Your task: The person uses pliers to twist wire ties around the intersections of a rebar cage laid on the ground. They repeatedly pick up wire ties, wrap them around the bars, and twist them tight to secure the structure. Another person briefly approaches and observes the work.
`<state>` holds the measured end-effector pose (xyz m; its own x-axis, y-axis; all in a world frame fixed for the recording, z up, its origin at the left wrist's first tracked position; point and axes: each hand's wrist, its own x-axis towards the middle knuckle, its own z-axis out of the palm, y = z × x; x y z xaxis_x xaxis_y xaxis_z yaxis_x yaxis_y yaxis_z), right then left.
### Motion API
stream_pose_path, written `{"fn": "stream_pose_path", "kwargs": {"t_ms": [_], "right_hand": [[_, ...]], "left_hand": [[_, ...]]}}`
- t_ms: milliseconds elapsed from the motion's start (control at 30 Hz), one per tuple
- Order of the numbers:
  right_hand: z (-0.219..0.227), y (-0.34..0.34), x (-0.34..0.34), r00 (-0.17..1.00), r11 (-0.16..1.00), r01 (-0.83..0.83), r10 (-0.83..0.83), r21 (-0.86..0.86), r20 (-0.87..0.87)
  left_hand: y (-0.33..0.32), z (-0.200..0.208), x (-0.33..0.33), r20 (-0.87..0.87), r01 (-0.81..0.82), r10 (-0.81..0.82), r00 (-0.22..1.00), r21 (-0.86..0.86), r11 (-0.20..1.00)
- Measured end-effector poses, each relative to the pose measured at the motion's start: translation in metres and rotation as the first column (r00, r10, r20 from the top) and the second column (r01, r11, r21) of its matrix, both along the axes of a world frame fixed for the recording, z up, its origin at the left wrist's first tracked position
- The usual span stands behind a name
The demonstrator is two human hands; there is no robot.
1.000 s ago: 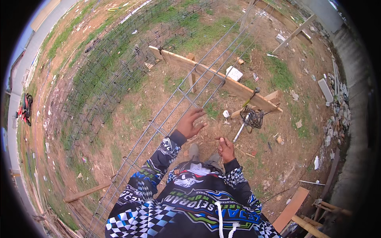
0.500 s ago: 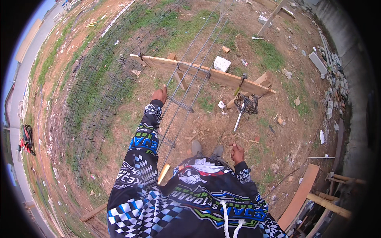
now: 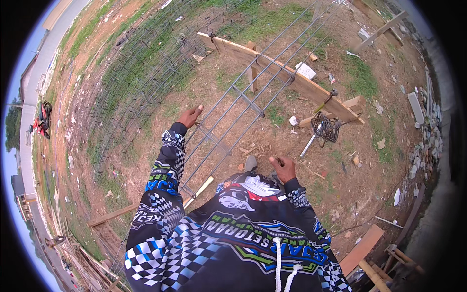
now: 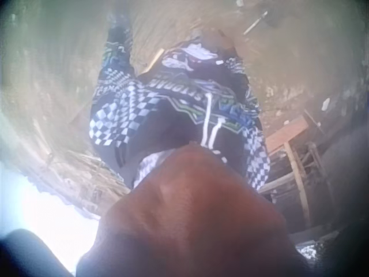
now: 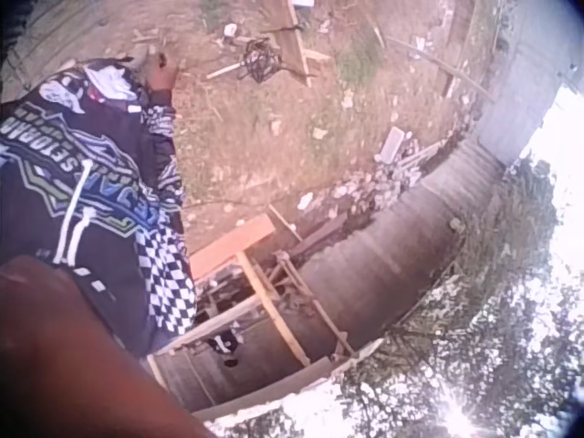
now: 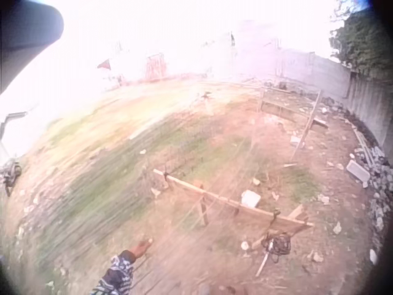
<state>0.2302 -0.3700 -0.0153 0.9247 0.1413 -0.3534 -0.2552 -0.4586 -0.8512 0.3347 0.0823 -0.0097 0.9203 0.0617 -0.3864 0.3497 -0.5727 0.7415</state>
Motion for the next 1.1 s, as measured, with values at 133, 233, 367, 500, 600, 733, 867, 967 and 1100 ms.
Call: {"fn": "stream_pose_path", "kwargs": {"t_ms": [133,233,367,500,600,733,867,967,1100], "right_hand": [[0.021,0.078,0.023,0.960,0.972,-0.233,0.227,0.018,0.165],[0.023,0.118,0.032,0.913,0.942,-0.335,0.332,-0.031,0.235],[0.020,0.122,0.037,0.909,0.930,-0.360,0.366,-0.069,0.197],[0.032,0.111,0.025,0.876,0.890,-0.456,0.451,-0.008,0.171],[0.010,0.079,0.017,0.919,0.936,-0.343,0.353,-0.084,0.175],[-0.028,0.015,-0.010,0.985,0.995,0.061,-0.047,-0.080,0.168],[-0.066,-0.047,-0.060,0.926,0.905,0.376,-0.362,-0.201,0.105],[-0.096,-0.084,-0.111,0.881,0.870,0.370,-0.440,-0.326,-0.174],[-0.162,-0.116,-0.215,0.919,0.778,-0.045,-0.214,-0.627,-0.331]], "left_hand": [[-0.036,0.036,-0.024,-0.098,0.032,-0.014,0.995,0.183,0.983],[-0.043,0.014,-0.022,0.048,-0.046,0.035,0.998,0.246,0.968],[-0.047,0.004,-0.022,0.077,-0.049,0.037,0.996,0.165,0.985],[-0.017,-0.038,-0.049,0.206,-0.281,0.293,0.934,-0.086,0.956],[-0.028,-0.015,-0.050,0.182,-0.110,0.064,0.981,0.255,0.961],[0.004,-0.015,-0.061,-0.128,0.105,-0.103,0.986,0.006,0.994],[-0.032,-0.049,-0.081,-0.156,0.111,-0.090,0.984,0.130,0.985],[-0.056,-0.057,-0.091,-0.120,0.076,-0.060,0.991,0.136,0.988],[-0.076,-0.056,-0.099,-0.068,0.041,-0.032,0.997,0.131,0.991]]}}
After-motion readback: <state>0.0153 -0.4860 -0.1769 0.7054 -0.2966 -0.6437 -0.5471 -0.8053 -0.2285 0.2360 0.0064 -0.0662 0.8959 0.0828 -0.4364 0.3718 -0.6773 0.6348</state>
